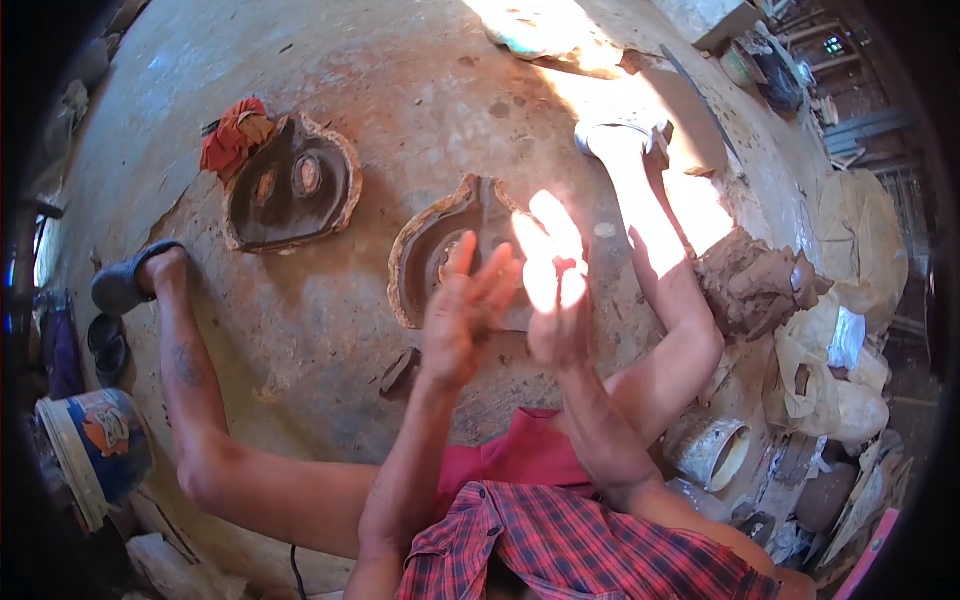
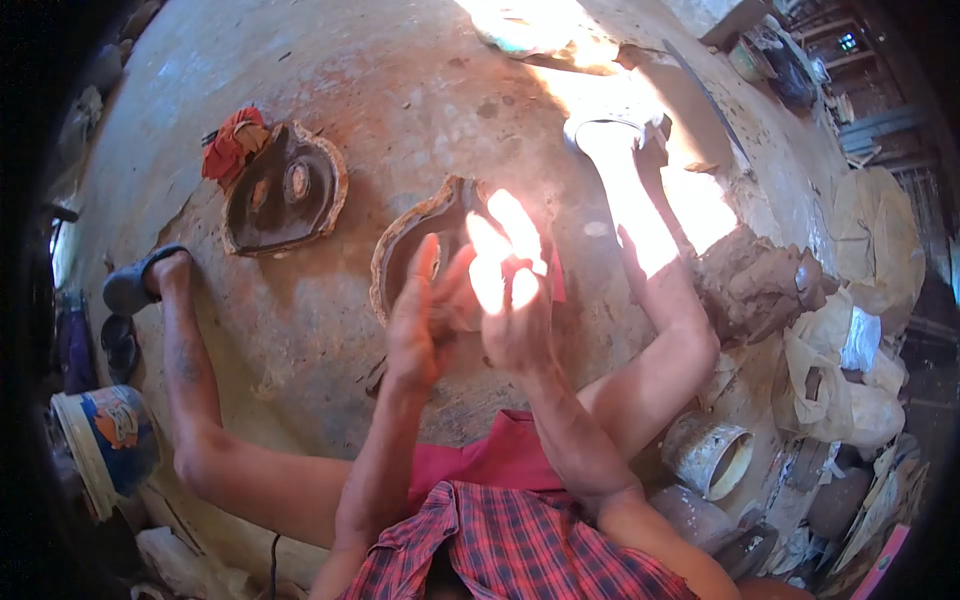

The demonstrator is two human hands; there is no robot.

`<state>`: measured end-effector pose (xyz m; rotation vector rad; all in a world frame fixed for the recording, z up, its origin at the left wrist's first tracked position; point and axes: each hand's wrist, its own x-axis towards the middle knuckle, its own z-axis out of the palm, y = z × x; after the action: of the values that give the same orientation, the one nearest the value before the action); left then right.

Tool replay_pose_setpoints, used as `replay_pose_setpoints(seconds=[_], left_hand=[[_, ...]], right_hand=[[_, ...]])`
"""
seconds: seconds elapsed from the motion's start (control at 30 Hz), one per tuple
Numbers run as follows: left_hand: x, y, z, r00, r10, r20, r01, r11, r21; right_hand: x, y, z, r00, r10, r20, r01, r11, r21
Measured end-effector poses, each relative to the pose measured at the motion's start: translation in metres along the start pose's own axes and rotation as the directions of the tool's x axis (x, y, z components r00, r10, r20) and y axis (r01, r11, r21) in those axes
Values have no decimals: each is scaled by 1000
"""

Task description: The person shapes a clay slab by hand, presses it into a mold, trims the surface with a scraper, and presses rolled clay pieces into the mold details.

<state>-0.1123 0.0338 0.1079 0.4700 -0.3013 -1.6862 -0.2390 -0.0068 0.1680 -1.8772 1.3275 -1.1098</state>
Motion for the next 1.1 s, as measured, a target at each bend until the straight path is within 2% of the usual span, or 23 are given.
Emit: replay_pose_setpoints(seconds=[0.07,0.1,0.13,0.17,0.2,0.27,0.3,0.37,0.43,0.47,0.53,0.57,0.6,0.63,0.7,0.73,0.8,0.83,0.9,0.93,1.0,1.03,1.1], left_hand=[[3,-20,28,993,106,58,-113,984,138],[10,-25,35,978,196,72,-207,948,241],[17,-31,27,955,286,78,-289,957,31],[20,-30,25,948,310,73,-313,949,30],[16,-33,23,930,343,134,-367,887,279],[2,-29,44,940,273,204,-340,784,519],[4,-29,44,941,273,200,-338,785,520],[11,-29,46,931,167,325,-309,832,460],[16,-26,48,912,124,391,-301,851,431],[16,-23,46,946,149,287,-266,864,428],[5,-19,48,933,166,319,-316,803,506],[0,-18,50,926,175,335,-341,769,541],[-9,-19,45,954,125,273,-250,834,492],[-8,-22,45,969,51,242,-153,892,425],[-4,-5,45,984,165,71,-178,948,265],[-9,-4,34,983,178,53,-185,915,359],[-14,-5,25,982,181,60,-189,872,451],[-20,-3,28,966,175,190,-238,889,390],[-14,1,22,930,165,328,-275,905,324],[-8,1,11,909,276,313,-208,950,-232],[-15,17,43,969,173,-177,-150,979,138],[-14,13,40,971,171,-168,-148,979,143],[-20,7,31,977,112,181,-146,972,184]], right_hand=[[4,-10,14,998,1,70,-11,989,146],[-6,5,24,984,-10,179,-1,998,58],[-22,16,24,963,-62,262,51,998,48],[-23,21,26,957,-81,278,68,996,56],[-30,23,27,963,-125,241,113,992,63],[-32,25,23,939,46,341,-103,983,149],[-33,27,21,913,132,386,-213,961,177],[-27,-3,57,974,226,-32,-209,938,278],[-27,15,31,972,159,170,-197,952,236],[-27,23,18,955,123,269,-185,958,218],[-45,79,23,922,68,380,-140,977,163],[-56,105,15,852,44,522,-134,982,135],[-63,100,12,835,27,549,-126,982,143],[-62,79,9,855,11,518,-96,986,138],[-53,4,9,936,-117,332,74,987,140],[-46,-15,17,958,-174,227,154,983,105],[-39,2,32,980,-44,193,39,999,25],[-26,17,39,973,199,115,-226,922,315],[-38,5,44,971,65,231,-100,985,144],[-41,-6,45,963,25,269,-50,995,88],[-40,-32,42,959,-185,214,145,971,189],[-35,-33,42,948,-259,187,217,952,217],[-13,6,48,986,42,161,-67,986,152]])
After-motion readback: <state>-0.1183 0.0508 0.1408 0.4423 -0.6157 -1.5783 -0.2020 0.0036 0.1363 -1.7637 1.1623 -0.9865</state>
